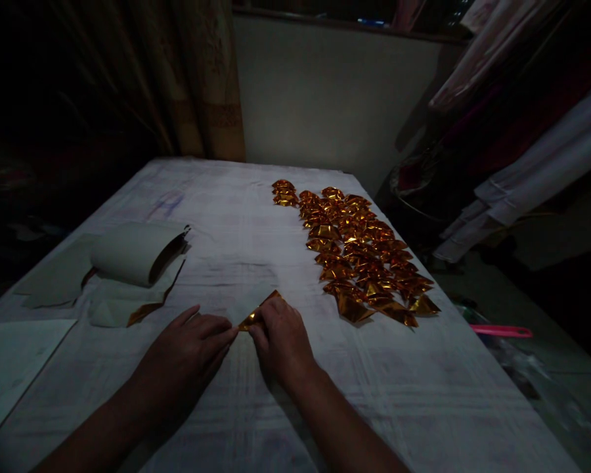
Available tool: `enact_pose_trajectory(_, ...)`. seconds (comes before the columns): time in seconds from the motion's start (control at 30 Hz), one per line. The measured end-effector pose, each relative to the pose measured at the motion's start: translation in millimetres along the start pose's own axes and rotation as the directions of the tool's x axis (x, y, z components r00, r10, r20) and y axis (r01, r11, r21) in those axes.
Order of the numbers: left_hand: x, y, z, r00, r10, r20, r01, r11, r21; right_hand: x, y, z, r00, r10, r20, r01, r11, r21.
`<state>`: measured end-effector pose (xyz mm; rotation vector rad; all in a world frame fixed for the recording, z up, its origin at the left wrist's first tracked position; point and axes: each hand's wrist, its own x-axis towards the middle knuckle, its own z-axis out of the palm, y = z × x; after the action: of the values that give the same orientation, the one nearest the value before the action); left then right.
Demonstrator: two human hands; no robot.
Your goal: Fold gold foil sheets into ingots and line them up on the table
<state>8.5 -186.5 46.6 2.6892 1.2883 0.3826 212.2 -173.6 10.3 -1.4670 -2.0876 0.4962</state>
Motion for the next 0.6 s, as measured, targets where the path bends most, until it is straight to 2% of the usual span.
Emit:
enact_pose_trajectory(0.2,-1,4,-0.5,0.999,-0.025,-0.025,0.025,1.0,-0.002,-1,10,-6,0.996,-0.087,-0.018,0.089,0.982,0.165)
enact_pose_trajectory(0.33,2,12,2.6,0.999,-0.03,-0.041,0.033,0.996,0.079,-1,17,-9,0.988,-0.105,-0.109,0.127,0.968,0.215)
enact_pose_trajectory(0.47,6,18,8.0,0.997,-0.038,-0.069,0.05,0.982,0.183,0,31,-14,0.978,-0.043,-0.203,0.055,0.997,0.052)
enact_pose_trajectory(0.6,8,17,13.6,0.995,-0.03,-0.091,0.051,0.971,0.234,2,41,-16,0.986,0.021,-0.163,-0.035,0.996,-0.082)
